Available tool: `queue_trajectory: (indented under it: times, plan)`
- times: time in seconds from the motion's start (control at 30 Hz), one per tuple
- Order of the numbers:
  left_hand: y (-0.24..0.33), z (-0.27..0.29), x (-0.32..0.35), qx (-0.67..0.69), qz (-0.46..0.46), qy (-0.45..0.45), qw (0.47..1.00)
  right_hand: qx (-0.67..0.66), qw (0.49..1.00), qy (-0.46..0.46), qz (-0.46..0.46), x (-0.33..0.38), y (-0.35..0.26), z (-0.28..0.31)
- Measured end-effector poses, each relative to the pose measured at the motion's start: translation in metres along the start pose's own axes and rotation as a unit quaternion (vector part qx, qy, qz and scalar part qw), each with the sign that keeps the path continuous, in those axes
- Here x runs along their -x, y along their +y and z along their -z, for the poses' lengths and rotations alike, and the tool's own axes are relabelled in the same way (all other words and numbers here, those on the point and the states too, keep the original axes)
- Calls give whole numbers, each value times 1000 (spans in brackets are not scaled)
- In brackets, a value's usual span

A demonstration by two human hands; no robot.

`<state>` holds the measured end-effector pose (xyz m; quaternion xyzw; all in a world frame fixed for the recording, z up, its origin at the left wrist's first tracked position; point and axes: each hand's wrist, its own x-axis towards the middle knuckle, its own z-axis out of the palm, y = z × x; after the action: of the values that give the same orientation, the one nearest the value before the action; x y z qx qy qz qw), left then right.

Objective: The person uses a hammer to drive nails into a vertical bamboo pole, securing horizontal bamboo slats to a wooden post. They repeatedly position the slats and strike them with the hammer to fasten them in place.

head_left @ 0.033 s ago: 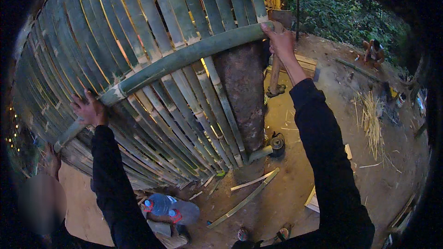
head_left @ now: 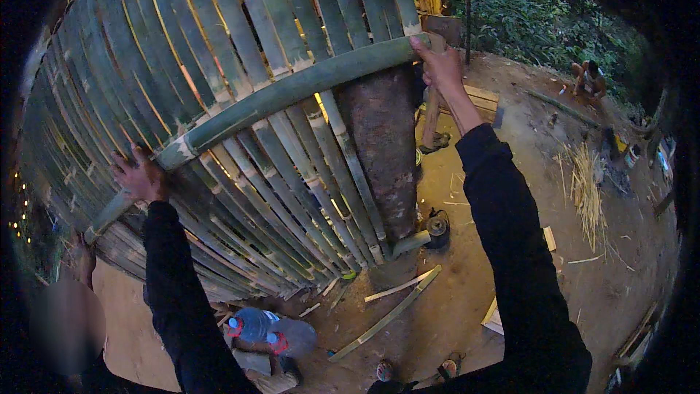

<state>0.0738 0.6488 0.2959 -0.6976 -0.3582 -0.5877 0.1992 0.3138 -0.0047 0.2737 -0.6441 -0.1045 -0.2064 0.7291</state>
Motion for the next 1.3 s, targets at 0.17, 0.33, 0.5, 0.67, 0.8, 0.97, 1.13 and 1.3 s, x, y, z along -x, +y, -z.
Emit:
queue_trajectory:
  times: [0.17, 0.33, 0.5, 0.67, 0.8, 0.97, 1.13, 1.3]
  plan:
    - [-14, 7, -4, -31, -68, 12, 997, -135, 989, -53, 22, 8, 5, -9]
    - [1, 21, 0, 4, -166, 38, 985, -24, 997, -24, 70, 7, 1, 1]
    - [-29, -15, -6, 65, -43, 2, 997, 59, 992, -37, 105, -14, 20, -5]
    - [-8, -11, -6, 22, -115, 67, 991, 51, 996, -25, 75, -17, 24, 2]
    - [-14, 4, -4, -44, -72, 54, 995, 22, 994, 6, 106, 1, 7, -16]
    - [-10, 24, -12, -60, -31, 93, 993, 16, 998, -8, 58, -14, 26, -34]
    - [111, 81, 5, 66, 144, -14, 987, 94, 990, -43, 96, -90, 90, 8]
    - [146, 114, 8, 256, 163, -29, 952, 143, 959, -35, 242, -166, 122, 70]
